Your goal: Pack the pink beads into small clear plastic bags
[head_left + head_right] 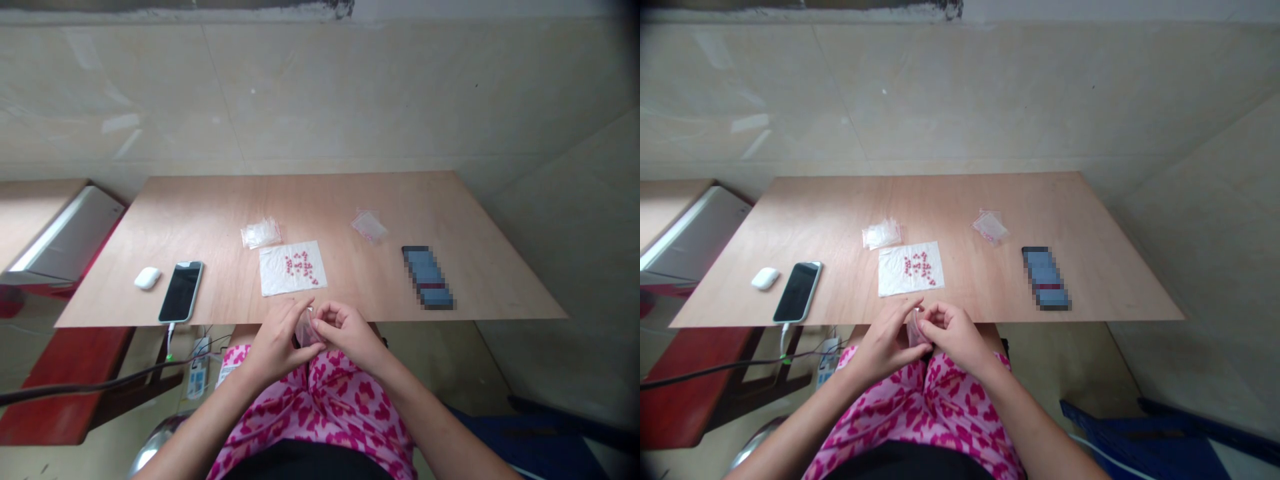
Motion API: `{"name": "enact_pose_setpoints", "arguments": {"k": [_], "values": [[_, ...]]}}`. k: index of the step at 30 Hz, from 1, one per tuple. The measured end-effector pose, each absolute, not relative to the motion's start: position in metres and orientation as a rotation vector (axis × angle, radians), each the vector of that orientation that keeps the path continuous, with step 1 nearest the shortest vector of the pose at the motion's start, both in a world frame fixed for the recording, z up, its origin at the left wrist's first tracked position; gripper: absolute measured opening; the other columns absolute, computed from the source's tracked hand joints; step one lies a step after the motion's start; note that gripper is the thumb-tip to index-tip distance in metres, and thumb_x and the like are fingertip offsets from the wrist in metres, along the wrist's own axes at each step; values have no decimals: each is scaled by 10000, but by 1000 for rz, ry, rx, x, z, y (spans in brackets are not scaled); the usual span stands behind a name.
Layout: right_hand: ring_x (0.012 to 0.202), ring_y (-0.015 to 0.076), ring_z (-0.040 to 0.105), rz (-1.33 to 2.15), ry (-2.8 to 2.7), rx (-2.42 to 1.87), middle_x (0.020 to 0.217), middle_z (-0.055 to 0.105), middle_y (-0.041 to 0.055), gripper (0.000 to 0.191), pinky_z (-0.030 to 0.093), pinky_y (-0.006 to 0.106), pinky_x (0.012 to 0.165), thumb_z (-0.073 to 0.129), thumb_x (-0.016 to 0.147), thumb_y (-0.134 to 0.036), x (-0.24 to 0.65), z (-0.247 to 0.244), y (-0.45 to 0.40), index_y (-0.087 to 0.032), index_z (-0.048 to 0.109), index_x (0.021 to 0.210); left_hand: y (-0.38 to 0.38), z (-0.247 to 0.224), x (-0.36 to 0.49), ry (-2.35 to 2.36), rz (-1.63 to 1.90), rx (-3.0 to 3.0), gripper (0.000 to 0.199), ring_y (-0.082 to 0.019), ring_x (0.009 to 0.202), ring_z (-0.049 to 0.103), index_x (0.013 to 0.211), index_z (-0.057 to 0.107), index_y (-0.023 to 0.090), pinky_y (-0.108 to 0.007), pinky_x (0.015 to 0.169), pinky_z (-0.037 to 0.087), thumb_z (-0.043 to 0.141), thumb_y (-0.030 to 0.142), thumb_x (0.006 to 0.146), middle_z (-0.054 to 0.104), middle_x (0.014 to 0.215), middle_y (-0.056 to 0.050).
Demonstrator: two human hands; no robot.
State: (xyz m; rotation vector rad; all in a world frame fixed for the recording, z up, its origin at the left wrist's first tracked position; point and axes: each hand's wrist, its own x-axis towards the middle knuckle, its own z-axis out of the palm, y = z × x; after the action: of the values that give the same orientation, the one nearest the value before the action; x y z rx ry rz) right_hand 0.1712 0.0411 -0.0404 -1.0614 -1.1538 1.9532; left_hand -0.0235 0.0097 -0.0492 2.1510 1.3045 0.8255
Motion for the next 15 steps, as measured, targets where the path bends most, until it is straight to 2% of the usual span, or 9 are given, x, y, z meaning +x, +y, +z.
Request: {"name": "enact_pose_setpoints", "arguments": {"k": [5, 8, 10, 15], "values": [[691, 150, 646, 1898, -1239, -1039, 782, 679, -7, 317, 498, 243, 635, 803, 854, -384, 174, -36, 40, -206, 556, 941, 12, -45, -23, 1304, 813, 2179, 734, -337, 1138, 647, 1465, 483, 185, -513, 987, 515, 761, 514, 869, 684, 1209, -163], [703, 141, 641, 1794, -1389, -1041, 796, 675, -5, 155, 499, 240, 656, 732, 905, -305, 177, -34, 41, -189, 631, 902, 14, -41, -23, 1311, 783, 2176, 708, -323, 1068, 667, 1424, 533, 175, -499, 954, 523, 756, 542, 860, 706, 1134, -145], [787, 164, 675, 1725, -1488, -1049, 865, 713, 18, 90, 522, 259, 722, 682, 928, -266, 179, -32, 41, -182, 705, 907, 14, -40, -23, 1323, 767, 2175, 698, -317, 1037, 674, 1411, 551, 172, -493, 937, 529, 754, 544, 857, 714, 1103, -137], [963, 213, 721, 1548, -1676, -1089, 1048, 772, 45, 205, 547, 309, 859, 624, 929, -188, 181, -29, 42, -217, 805, 1023, 14, -39, -23, 1337, 767, 2131, 675, -304, 1050, 687, 1405, 569, 173, -458, 926, 553, 764, 505, 850, 728, 1122, -131]]}}
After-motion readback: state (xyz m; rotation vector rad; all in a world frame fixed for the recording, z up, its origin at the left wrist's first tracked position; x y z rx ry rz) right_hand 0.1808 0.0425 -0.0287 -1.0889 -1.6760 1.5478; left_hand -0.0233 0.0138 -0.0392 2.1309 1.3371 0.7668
